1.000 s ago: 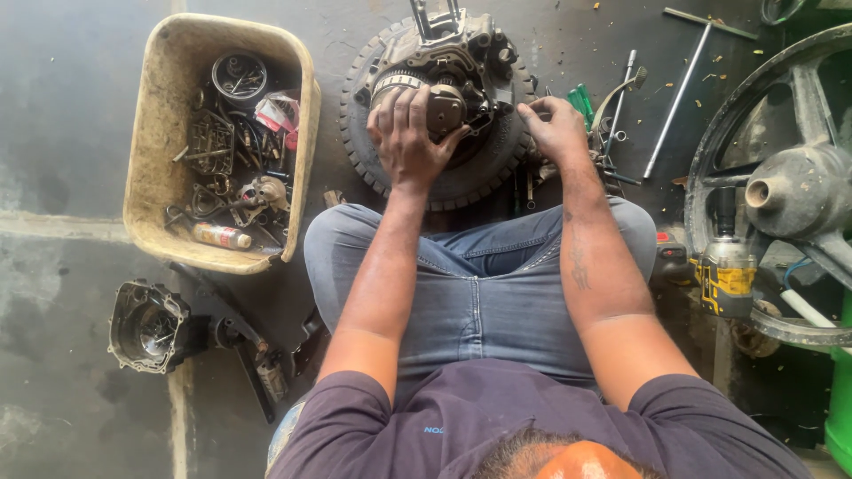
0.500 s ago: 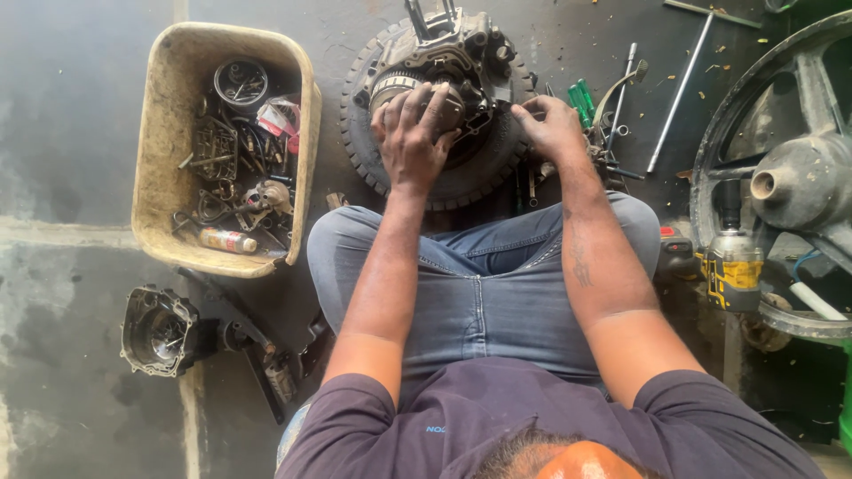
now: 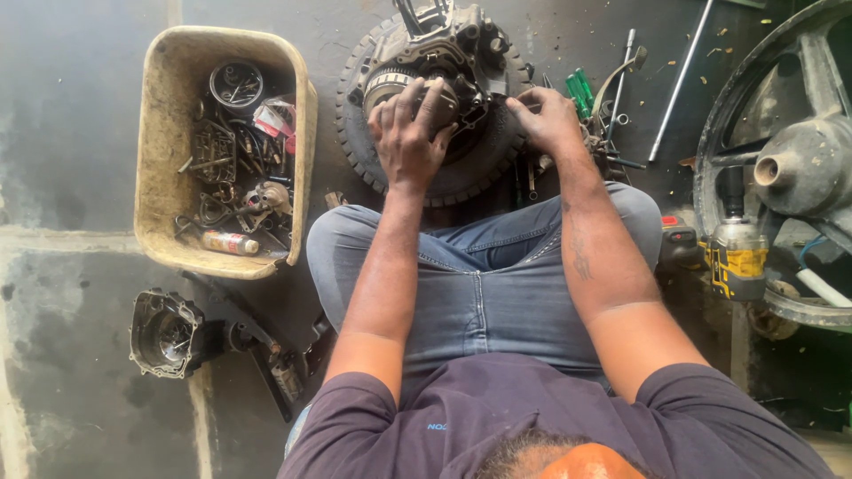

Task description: Repairing a motorcycle engine by disassembling gears and using hand tools while seated on the floor.

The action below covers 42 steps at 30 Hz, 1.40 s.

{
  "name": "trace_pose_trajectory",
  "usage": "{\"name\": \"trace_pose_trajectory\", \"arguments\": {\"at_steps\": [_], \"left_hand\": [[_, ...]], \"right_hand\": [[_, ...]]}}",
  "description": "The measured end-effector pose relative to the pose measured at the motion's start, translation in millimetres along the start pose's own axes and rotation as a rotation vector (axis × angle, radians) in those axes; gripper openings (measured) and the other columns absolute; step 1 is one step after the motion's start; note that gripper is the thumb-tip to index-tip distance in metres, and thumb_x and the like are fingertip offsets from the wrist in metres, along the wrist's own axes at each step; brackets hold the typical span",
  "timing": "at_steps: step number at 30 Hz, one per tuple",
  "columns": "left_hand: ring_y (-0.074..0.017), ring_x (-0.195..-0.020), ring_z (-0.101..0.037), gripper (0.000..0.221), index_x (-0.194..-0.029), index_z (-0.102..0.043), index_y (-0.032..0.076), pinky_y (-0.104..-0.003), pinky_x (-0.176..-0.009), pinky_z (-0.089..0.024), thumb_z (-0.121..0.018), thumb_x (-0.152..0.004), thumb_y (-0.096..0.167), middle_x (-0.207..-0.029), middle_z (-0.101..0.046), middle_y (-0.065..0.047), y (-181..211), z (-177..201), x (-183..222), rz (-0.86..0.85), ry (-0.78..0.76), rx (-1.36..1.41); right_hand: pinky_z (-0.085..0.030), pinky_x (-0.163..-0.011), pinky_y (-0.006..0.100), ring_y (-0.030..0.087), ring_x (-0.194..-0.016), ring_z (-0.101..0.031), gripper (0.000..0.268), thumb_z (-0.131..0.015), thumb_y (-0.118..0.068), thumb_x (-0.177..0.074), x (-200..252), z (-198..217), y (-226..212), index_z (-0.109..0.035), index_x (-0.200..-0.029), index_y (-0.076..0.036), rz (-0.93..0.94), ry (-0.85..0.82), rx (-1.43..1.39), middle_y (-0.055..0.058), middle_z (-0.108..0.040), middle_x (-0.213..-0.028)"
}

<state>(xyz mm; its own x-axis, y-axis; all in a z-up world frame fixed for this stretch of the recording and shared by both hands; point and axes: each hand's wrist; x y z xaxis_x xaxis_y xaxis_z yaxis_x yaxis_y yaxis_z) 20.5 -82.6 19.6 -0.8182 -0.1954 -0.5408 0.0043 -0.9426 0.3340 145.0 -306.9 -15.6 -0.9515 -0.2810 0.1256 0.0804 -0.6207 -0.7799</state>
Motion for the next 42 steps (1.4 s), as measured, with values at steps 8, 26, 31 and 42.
{"name": "trace_pose_trajectory", "arguments": {"at_steps": [8, 26, 31, 42], "left_hand": [[-0.0198, -0.131, -0.051, 0.091, -0.148, -0.052, 0.037, -0.04, -0.119, -0.031, -0.096, -0.069, 0.042, -0.148, -0.054, 0.005, -11, -19, 7, -0.019, 0.019, -0.064], [-0.0301, -0.139, -0.046, 0.067, -0.106, -0.075, 0.015, -0.05, -0.115, -0.031, -0.061, -0.09, 0.079, -0.14, -0.06, -0.006, 1, 4, 3, 0.139, 0.146, -0.226], [-0.0292, -0.142, -0.045, 0.066, -0.099, -0.071, 0.015, -0.05, -0.118, -0.031, -0.06, -0.089, 0.08, -0.143, -0.058, -0.008, -8, -3, 5, 0.215, 0.039, -0.255], [-0.0316, -0.148, -0.037, 0.071, -0.145, -0.055, 0.033, -0.052, -0.125, -0.025, -0.059, -0.092, 0.08, -0.155, -0.046, -0.009, -5, -11, -1, -0.047, 0.077, -0.198]], "right_hand": [[-0.056, -0.091, 0.039, 0.023, -0.105, -0.072, 0.041, -0.073, -0.044, -0.095, 3, 2, -9, -0.075, -0.113, -0.007, -0.038, -0.039, 0.018, 0.011, -0.076, -0.114], [-0.056, -0.089, 0.039, 0.024, -0.101, -0.073, 0.04, -0.073, -0.043, -0.095, 0, -3, -4, -0.076, -0.111, -0.006, 0.015, -0.031, 0.013, 0.014, -0.074, -0.114], [-0.057, -0.089, 0.038, 0.024, -0.1, -0.073, 0.041, -0.074, -0.043, -0.095, 2, -4, -6, -0.076, -0.11, -0.005, 0.026, -0.037, 0.002, 0.014, -0.074, -0.113], [-0.057, -0.091, 0.038, 0.022, -0.104, -0.072, 0.041, -0.072, -0.043, -0.095, 2, -5, -11, -0.075, -0.114, -0.007, -0.04, -0.078, 0.015, 0.013, -0.073, -0.116]]}}
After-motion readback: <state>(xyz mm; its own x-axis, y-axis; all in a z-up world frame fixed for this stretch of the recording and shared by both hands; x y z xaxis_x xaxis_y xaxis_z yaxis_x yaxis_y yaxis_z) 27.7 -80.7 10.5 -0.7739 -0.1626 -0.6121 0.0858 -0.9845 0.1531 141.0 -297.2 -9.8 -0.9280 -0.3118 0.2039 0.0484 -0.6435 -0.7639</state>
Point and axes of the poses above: each hand's wrist, its own x-axis away from the middle knuckle, its own z-axis out of the back of the hand, y = z × x
